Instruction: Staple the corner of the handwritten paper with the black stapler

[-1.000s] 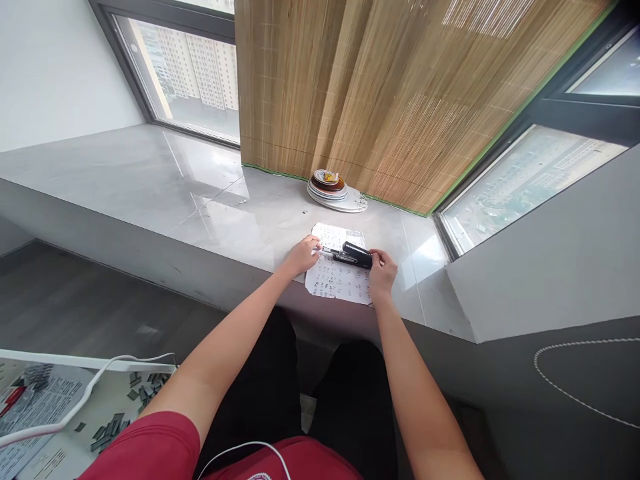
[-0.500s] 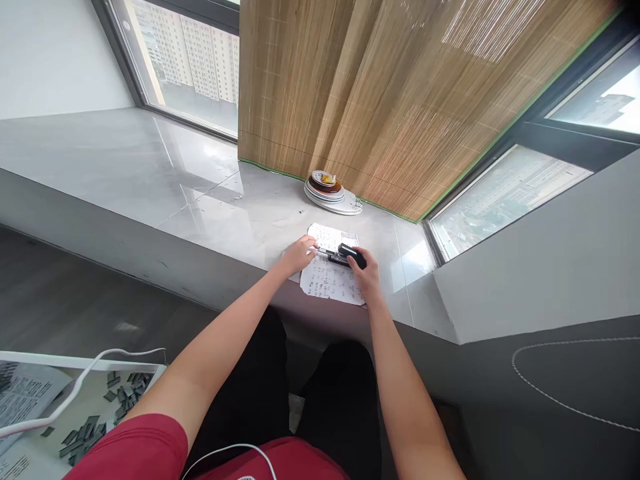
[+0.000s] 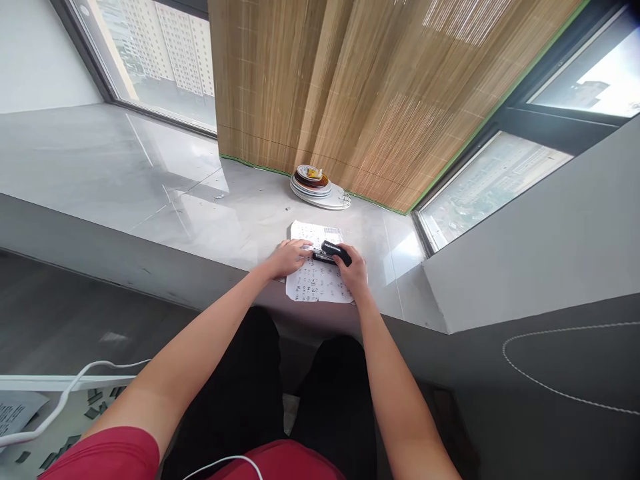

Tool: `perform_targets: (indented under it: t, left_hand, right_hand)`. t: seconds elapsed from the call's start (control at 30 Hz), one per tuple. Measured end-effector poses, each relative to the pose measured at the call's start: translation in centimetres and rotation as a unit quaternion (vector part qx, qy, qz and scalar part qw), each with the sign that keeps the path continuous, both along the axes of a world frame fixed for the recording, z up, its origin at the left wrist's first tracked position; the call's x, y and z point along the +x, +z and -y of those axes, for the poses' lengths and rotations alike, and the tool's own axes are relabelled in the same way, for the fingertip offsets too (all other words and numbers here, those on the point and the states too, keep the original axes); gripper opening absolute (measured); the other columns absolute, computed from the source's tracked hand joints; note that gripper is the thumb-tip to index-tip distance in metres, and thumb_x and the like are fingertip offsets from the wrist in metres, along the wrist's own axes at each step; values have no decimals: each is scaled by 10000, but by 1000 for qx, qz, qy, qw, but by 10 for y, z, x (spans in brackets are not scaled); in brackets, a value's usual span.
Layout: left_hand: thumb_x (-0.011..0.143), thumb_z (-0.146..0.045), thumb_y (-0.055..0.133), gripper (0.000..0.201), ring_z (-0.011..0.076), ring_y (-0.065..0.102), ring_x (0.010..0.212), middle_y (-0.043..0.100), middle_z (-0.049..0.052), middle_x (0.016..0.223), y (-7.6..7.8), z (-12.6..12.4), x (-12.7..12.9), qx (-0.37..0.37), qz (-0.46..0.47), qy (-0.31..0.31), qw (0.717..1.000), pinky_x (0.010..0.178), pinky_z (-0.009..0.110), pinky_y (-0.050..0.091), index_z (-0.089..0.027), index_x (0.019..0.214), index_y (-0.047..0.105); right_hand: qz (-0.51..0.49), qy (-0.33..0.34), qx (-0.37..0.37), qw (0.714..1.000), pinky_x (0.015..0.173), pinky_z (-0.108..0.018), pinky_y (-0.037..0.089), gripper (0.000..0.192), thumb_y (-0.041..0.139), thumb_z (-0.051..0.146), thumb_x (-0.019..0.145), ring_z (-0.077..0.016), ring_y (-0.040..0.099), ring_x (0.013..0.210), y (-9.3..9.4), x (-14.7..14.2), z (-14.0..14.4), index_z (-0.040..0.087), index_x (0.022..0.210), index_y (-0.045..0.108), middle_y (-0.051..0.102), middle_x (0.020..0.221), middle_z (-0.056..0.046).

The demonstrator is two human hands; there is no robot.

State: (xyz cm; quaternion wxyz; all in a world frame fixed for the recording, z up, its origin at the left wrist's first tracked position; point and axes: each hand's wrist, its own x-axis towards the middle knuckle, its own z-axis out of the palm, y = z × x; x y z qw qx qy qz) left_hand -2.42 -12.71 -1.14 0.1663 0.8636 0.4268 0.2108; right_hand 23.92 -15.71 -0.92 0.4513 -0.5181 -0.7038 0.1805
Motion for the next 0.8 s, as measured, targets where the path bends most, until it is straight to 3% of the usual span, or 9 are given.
perform_targets:
  t: [0.3,0.6,0.8]
  left_hand:
    - [1039,-278,514,459,325,495,1571,611,61,1641,-3,-5,-5,-27,38,17,999,1325,574,360,-263,1423,766]
    - [1054,-186,423,583,335,356,1653,395,3,1798,12,5,0,-26,-103,-34,994,1330,711,210,-389,1552,650]
    - [1096,-339,476,484,339,435,1600,510,47,1721,5,0,4,-20,-86,15,996,1323,656,287,-371,1543,659]
  right_hand:
    - [3,-16,3,1000,1039,-524,523,293,660,392,1002,-324,691,1125,-4,-2,-3,246,1237,757,776,1171,-103]
    - [68,27,12,997,1022,-501,544,379,568,379,1084,-326,634,1162,-14,-1,-8,293,1433,688,726,1255,-109]
    - [84,7,26,996,989,-497,553,369,624,311,1027,-331,626,1117,-13,-9,-6,276,1385,710,734,1214,-112]
